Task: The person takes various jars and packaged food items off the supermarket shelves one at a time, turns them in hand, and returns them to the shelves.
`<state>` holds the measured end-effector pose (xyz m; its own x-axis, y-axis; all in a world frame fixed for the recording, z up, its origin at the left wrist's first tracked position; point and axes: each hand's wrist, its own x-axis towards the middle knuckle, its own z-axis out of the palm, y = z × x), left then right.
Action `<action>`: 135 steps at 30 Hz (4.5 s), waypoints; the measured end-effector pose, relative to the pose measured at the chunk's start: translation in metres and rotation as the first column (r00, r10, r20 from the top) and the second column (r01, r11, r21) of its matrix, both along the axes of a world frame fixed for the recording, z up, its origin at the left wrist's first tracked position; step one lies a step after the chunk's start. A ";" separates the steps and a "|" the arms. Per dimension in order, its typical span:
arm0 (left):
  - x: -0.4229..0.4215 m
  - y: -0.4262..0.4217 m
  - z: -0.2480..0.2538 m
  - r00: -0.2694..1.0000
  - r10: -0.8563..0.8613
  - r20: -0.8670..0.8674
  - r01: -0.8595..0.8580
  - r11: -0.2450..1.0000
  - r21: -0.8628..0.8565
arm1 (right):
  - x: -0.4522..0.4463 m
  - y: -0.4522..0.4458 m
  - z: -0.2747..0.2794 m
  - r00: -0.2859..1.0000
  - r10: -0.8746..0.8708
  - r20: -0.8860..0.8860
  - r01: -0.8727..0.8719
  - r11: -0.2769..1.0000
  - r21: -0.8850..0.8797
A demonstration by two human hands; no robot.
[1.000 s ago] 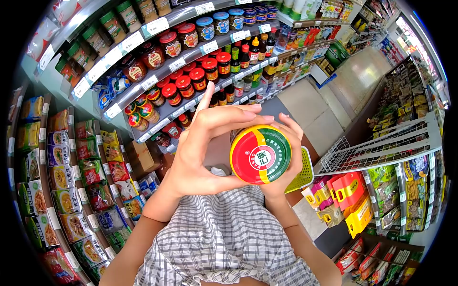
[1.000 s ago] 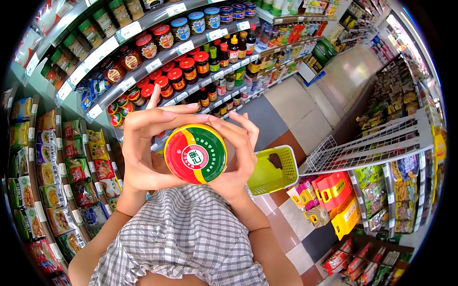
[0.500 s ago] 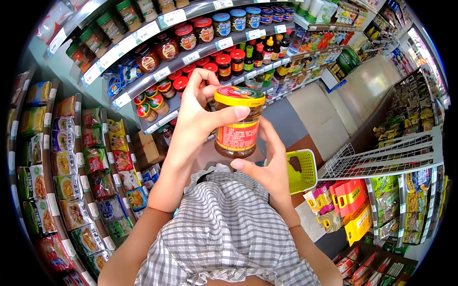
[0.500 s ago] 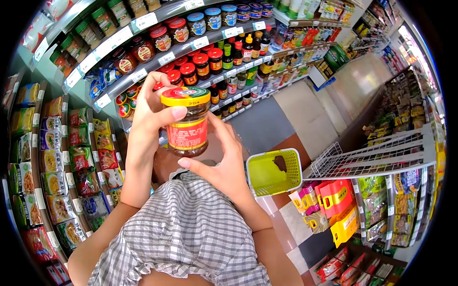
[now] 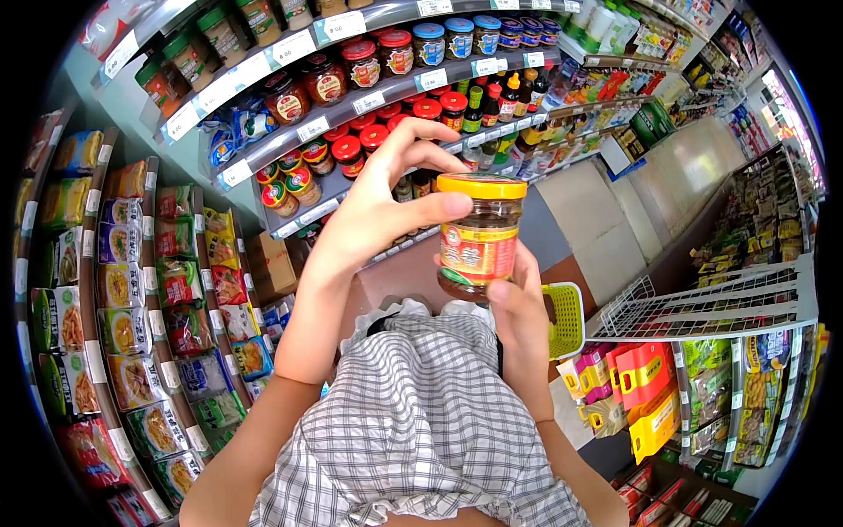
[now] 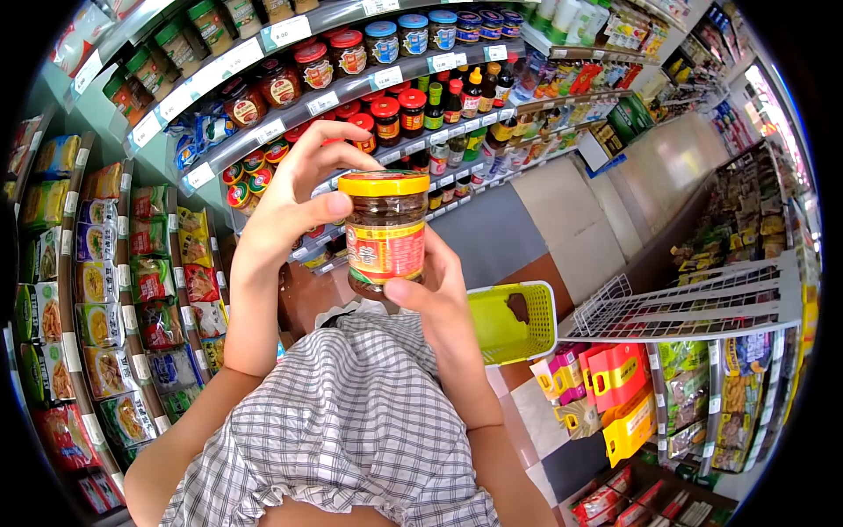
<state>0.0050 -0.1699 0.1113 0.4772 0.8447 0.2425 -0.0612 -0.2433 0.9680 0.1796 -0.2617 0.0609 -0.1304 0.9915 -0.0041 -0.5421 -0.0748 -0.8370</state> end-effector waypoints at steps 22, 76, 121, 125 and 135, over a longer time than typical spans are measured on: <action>0.018 -0.021 0.004 0.959 0.273 0.074 -0.260 0.953 -0.153 | -0.011 -0.001 0.006 0.961 -0.127 0.244 0.080 0.978 0.195; -0.090 -0.028 -0.036 0.815 0.556 -0.164 -0.535 0.830 0.160 | -0.090 0.148 0.103 0.039 -0.100 0.994 -0.613 0.783 0.103; -0.173 -0.005 -0.209 0.408 0.666 -0.625 -0.808 0.581 0.091 | -0.201 0.291 -0.149 -0.037 -0.616 0.787 -0.840 0.446 0.310; -0.177 -0.003 -0.208 0.404 0.657 -0.636 -0.813 0.576 0.078 | -0.210 0.304 -0.166 -0.078 -0.660 0.747 -0.851 0.434 0.296; -0.182 -0.005 -0.201 0.417 0.619 -0.666 -0.809 0.586 0.039 | -0.229 0.323 -0.181 -0.209 -0.641 0.738 -0.873 0.463 0.155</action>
